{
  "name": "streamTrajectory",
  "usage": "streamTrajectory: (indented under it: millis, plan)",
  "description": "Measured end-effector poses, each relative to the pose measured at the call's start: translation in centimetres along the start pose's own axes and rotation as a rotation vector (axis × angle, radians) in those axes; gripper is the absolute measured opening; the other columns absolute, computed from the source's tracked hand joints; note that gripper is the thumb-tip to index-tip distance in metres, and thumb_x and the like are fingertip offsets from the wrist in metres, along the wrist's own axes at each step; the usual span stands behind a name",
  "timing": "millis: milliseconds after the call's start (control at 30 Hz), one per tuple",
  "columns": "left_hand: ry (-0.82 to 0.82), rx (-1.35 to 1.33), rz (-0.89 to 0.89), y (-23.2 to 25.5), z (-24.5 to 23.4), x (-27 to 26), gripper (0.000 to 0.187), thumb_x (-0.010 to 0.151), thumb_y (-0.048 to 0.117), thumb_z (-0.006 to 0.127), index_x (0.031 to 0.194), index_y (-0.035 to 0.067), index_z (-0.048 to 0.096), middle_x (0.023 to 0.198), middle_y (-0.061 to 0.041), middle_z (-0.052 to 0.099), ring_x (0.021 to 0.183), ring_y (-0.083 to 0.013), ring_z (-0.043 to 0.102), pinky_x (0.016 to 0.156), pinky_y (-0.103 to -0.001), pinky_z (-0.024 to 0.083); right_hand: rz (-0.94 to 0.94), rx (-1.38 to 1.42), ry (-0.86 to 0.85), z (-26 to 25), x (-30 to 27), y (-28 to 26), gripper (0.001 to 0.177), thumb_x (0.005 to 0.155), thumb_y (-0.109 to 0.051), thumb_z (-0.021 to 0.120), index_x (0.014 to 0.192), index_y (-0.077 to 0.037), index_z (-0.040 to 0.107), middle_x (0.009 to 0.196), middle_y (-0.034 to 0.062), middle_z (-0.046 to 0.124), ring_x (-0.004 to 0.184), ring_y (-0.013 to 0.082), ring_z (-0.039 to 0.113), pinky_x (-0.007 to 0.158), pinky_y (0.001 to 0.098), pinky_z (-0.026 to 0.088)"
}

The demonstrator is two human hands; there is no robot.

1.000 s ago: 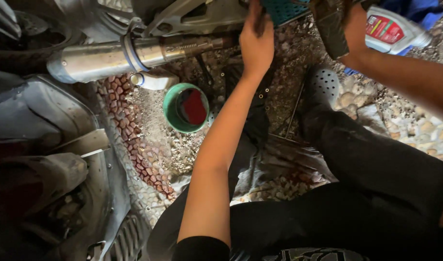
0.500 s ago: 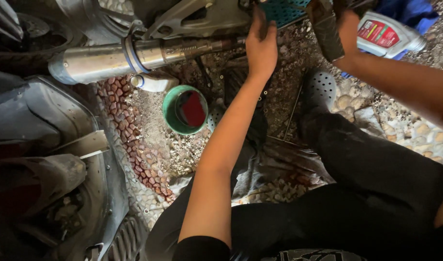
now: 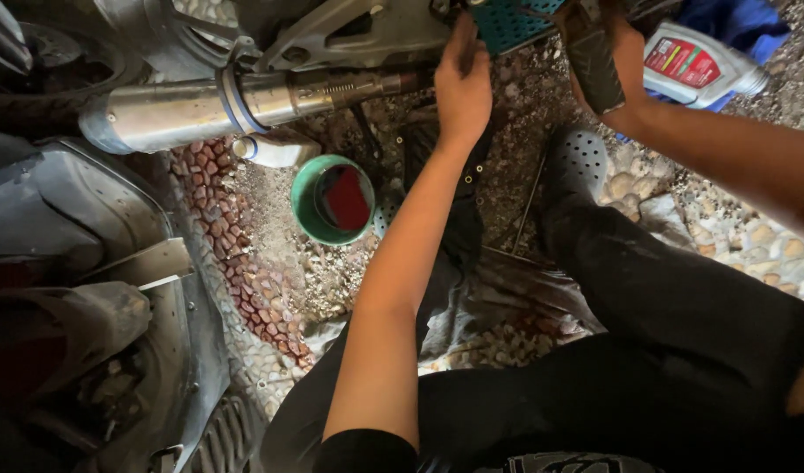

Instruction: The person removes a metal cover from a motorcycle, places it aside, and then uses a wrench to tighten a bolt on a small cylindrical part. They also handle a blue plastic basket and a green container during the process.

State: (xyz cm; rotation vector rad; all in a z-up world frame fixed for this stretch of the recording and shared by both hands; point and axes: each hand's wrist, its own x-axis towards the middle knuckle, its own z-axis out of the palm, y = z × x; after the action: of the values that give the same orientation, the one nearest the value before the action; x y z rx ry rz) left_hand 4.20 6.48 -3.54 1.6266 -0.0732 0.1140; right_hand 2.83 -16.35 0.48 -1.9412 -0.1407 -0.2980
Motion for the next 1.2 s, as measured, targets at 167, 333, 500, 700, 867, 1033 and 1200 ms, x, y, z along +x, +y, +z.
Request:
streamTrajectory:
  millis: [167,333,500,700,867,1033,1200]
  plan:
    - [0.014,0.007,0.047,-1.0,-0.2,-1.0,0.055,0.114,0.010,0.052,0.165,0.017,0.036,0.167,-0.014,0.042,0.151,-0.0308,0.048,0.121,-0.042,0.048,-0.104,-0.063,-0.047,0.2,-0.7,0.5,0.026,0.116,-0.014,0.064,0.136,0.001,0.058,0.103,0.0222,0.067,0.089,0.0370,0.058,0.083,0.0434,0.051]
    - [-0.019,0.082,0.060,1.9,0.3,-0.9,0.055,0.114,0.012,0.050,0.166,0.019,0.033,0.168,-0.013,0.042,0.129,-0.0252,0.060,0.108,-0.041,0.054,-0.222,-0.132,-0.055,-0.4,-0.4,0.5,0.017,0.116,-0.007,0.061,0.131,0.001,0.057,0.104,0.0236,0.063,0.091,0.0398,0.056,0.084,0.0451,0.050]
    - [-0.037,0.109,-0.105,3.1,-0.1,-0.6,0.055,0.111,0.014,0.048,0.164,0.017,0.034,0.167,-0.013,0.044,0.064,-0.0203,0.054,0.061,-0.043,0.051,-0.339,-0.146,-0.039,0.0,0.3,-1.5,0.013,0.113,0.000,0.061,0.124,0.002,0.055,0.104,0.0248,0.060,0.091,0.0433,0.054,0.084,0.0484,0.049]
    - [-0.035,0.150,0.088,1.9,-0.4,-0.8,0.052,0.118,0.016,0.053,0.165,0.021,0.028,0.162,-0.011,0.050,0.105,-0.0217,0.053,0.089,-0.040,0.050,-0.339,-0.200,-0.159,0.1,-0.2,1.7,0.024,0.100,-0.004,0.063,0.123,0.000,0.056,0.099,0.0227,0.060,0.089,0.0412,0.057,0.081,0.0475,0.048]
    - [-0.048,0.048,-0.120,3.3,0.8,-0.8,0.065,0.108,0.015,0.055,0.166,0.018,0.027,0.121,-0.018,0.068,0.083,-0.0170,0.061,0.080,-0.033,0.053,-0.300,-0.216,-0.188,-0.5,0.2,0.0,0.031,0.100,0.000,0.059,0.130,0.001,0.055,0.108,0.0231,0.060,0.091,0.0397,0.057,0.080,0.0471,0.049]
    - [-0.091,-0.035,-0.010,-2.1,-0.5,1.3,0.060,0.111,0.007,0.055,0.166,0.017,0.034,0.139,-0.019,0.057,0.125,-0.0258,0.051,0.110,-0.037,0.047,-0.275,-0.421,-0.137,0.3,0.7,5.9,0.031,0.096,0.002,0.057,0.127,0.001,0.055,0.114,0.0223,0.062,0.097,0.0419,0.058,0.084,0.0489,0.050]
    - [-0.141,-0.044,0.035,-2.6,-0.8,1.6,0.060,0.108,0.003,0.058,0.163,0.012,0.036,0.163,-0.015,0.048,0.152,-0.0255,0.046,0.122,-0.035,0.043,-0.391,-0.545,-0.066,0.0,0.9,4.4,0.027,0.098,0.004,0.056,0.124,-0.002,0.061,0.117,0.0225,0.065,0.106,0.0430,0.061,0.089,0.0491,0.052]
